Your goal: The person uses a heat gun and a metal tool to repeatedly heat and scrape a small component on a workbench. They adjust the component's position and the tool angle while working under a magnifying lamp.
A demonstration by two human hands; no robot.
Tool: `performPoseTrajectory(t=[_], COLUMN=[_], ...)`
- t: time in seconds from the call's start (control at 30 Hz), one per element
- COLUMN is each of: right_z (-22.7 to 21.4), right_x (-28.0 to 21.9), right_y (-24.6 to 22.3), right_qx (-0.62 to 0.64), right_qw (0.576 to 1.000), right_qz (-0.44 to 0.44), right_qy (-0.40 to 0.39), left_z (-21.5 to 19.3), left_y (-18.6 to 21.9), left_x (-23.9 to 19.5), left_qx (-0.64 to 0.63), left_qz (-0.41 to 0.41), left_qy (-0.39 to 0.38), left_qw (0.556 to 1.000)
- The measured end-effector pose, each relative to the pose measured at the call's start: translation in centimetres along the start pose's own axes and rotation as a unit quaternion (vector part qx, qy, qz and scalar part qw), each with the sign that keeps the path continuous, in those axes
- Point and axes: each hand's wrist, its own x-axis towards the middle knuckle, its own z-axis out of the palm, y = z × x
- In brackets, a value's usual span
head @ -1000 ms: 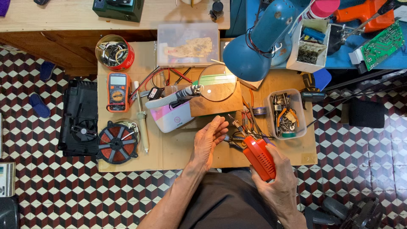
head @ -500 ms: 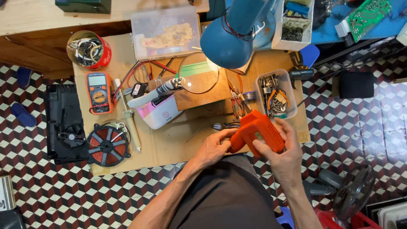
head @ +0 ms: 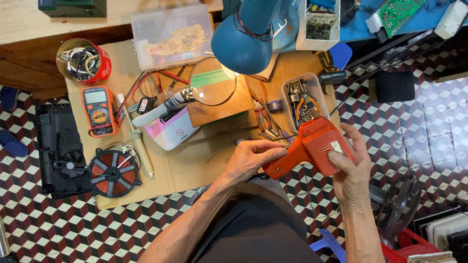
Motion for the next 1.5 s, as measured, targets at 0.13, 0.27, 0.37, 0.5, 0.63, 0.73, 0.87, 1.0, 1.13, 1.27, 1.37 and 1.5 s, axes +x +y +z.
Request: performPoseTrajectory(t=[0.13,0.27,0.37,0.5,0.63,0.73,0.87,1.0,1.13,1.27,1.37,1.5], right_z=[0.2,0.6,1.0,1.7,2.3,2.6,3.1,3.8,4.7,5.3,5.4,5.7], right_x=[0.1,0.1,0.3,0.3,-0.2,-0.1,-0.1,-0.8,-1.4,-2.2,-2.6,-1.9], right_y=[-0.1,0.1,0.3,0.0,-0.2,-0.6,-0.7,-0.2,0.3,0.8,1.2,1.5], right_qx=[0.013,0.004,-0.023,-0.026,-0.014,-0.005,-0.090,-0.178,-0.209,-0.318,-0.397,-0.412], right_qw=[1.000,1.000,1.000,0.999,0.999,0.998,0.995,0.983,0.976,0.943,0.907,0.905], right_qz=[0.005,0.004,0.013,0.026,-0.008,-0.017,-0.012,-0.018,-0.064,-0.094,-0.141,-0.102], right_qy=[-0.012,-0.015,-0.008,-0.002,0.031,0.053,0.051,0.043,0.015,0.014,-0.005,-0.015], left_z=[0.1,0.5,0.5,1.0,1.9,1.9,1.3,0.2,-0.9,-1.7,-2.7,-2.9], left_y=[-0.4,-1.6,-2.7,-3.9,-4.8,-4.8,-5.5,-7.0,-7.7,-6.6,-5.0,-3.3], left_x=[-0.2,-0.3,-0.2,0.1,0.5,0.6,0.2,0.2,0.6,1.4,1.5,1.7], left_qx=[0.012,0.001,-0.040,-0.132,-0.204,-0.215,-0.171,-0.165,-0.146,-0.193,-0.205,-0.202], left_qz=[0.000,0.024,0.025,0.022,0.062,0.036,-0.009,-0.037,-0.024,-0.007,-0.015,-0.001], left_qy=[0.027,0.066,0.074,0.085,0.054,0.040,0.043,0.052,0.040,0.125,0.171,0.199], left_qw=[1.000,0.998,0.996,0.987,0.975,0.975,0.984,0.984,0.988,0.973,0.963,0.959])
